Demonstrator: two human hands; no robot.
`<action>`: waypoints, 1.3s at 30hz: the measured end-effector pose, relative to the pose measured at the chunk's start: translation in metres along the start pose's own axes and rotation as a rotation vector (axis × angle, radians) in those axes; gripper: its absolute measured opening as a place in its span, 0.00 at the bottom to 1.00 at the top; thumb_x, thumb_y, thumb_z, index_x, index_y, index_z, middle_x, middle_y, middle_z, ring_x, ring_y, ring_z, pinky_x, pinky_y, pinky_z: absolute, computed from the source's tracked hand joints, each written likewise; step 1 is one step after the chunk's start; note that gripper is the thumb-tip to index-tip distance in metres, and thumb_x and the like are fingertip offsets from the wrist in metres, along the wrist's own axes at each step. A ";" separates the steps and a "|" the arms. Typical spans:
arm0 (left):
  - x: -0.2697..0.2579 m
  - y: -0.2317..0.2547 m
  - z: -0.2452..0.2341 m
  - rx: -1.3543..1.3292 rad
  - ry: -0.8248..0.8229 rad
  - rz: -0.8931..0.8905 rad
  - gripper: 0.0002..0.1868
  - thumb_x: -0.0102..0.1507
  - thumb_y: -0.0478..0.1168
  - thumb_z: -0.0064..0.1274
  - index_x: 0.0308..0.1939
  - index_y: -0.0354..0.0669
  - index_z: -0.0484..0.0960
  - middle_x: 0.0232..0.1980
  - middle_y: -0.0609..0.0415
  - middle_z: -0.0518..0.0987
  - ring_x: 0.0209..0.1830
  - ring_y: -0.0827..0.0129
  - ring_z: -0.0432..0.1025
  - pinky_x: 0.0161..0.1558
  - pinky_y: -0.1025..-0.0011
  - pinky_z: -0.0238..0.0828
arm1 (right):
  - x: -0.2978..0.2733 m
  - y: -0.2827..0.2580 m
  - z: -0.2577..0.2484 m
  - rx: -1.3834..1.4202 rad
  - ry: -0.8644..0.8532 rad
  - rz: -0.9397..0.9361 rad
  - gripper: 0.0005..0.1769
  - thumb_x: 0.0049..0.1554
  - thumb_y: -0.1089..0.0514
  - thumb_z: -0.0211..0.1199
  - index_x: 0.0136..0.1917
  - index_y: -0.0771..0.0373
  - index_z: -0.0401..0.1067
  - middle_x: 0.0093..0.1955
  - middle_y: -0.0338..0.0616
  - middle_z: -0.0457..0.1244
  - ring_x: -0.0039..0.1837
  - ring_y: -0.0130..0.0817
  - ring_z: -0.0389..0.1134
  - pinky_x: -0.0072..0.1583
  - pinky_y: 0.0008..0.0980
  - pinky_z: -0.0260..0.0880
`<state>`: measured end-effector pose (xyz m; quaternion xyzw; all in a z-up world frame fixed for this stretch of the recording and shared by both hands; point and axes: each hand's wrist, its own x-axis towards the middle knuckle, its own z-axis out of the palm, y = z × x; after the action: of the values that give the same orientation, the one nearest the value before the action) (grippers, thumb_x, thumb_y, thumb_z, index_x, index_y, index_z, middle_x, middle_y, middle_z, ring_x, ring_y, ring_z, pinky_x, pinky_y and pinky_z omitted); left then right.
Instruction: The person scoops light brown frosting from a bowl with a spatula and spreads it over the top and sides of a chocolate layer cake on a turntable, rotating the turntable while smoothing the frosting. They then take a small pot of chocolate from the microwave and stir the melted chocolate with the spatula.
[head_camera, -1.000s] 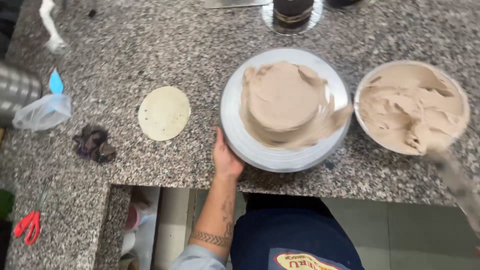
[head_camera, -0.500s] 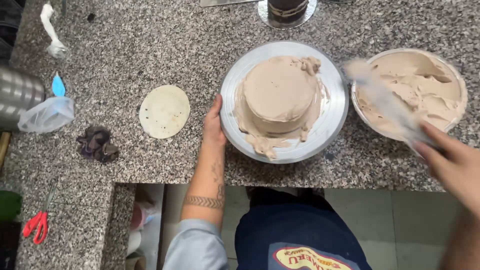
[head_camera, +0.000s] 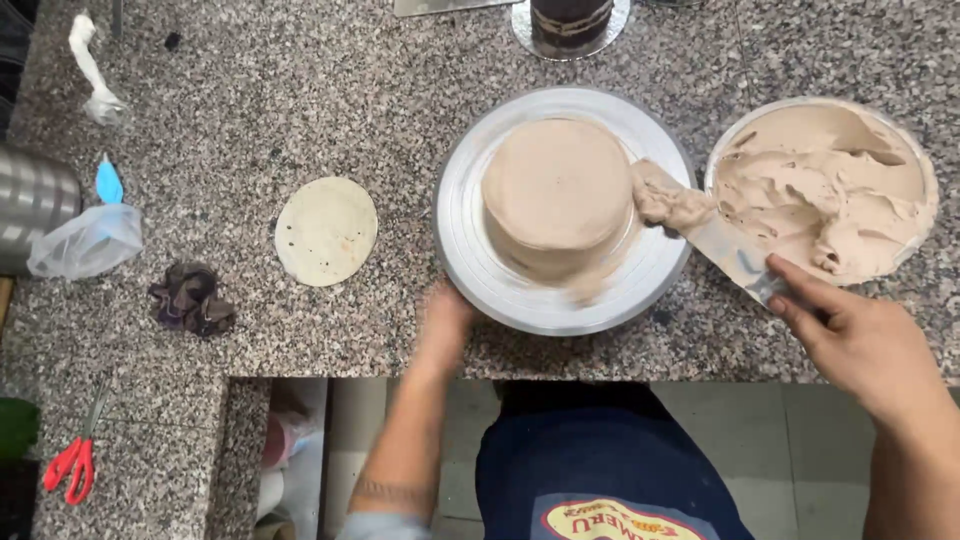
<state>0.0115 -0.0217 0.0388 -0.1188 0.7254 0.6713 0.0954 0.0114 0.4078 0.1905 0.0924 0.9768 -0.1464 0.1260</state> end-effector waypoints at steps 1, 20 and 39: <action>0.005 0.000 0.000 0.001 -0.002 -0.002 0.22 0.64 0.42 0.44 0.55 0.33 0.84 0.55 0.45 0.85 0.55 0.61 0.77 0.60 0.60 0.73 | -0.001 0.003 0.002 0.001 -0.001 0.002 0.28 0.60 0.40 0.63 0.74 0.29 0.70 0.34 0.50 0.70 0.36 0.40 0.69 0.44 0.40 0.72; -0.070 -0.080 0.150 -0.213 -0.671 -0.044 0.26 0.65 0.36 0.55 0.68 0.33 0.73 0.55 0.56 0.80 0.48 0.80 0.72 0.55 0.76 0.71 | -0.019 0.122 0.050 0.573 0.059 0.162 0.32 0.64 0.53 0.65 0.80 0.51 0.68 0.38 0.45 0.68 0.35 0.30 0.63 0.38 0.36 0.66; -0.070 -0.058 0.161 -0.021 -0.870 -0.026 0.20 0.66 0.36 0.56 0.61 0.34 0.77 0.53 0.54 0.82 0.49 0.78 0.74 0.55 0.75 0.73 | -0.111 0.175 0.080 0.911 0.017 0.423 0.30 0.61 0.60 0.53 0.77 0.53 0.65 0.49 0.41 0.72 0.50 0.27 0.72 0.52 0.32 0.71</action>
<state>0.0927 0.1377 -0.0083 0.1649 0.6091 0.6650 0.3995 0.1724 0.5313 0.1010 0.3353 0.7746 -0.5284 0.0917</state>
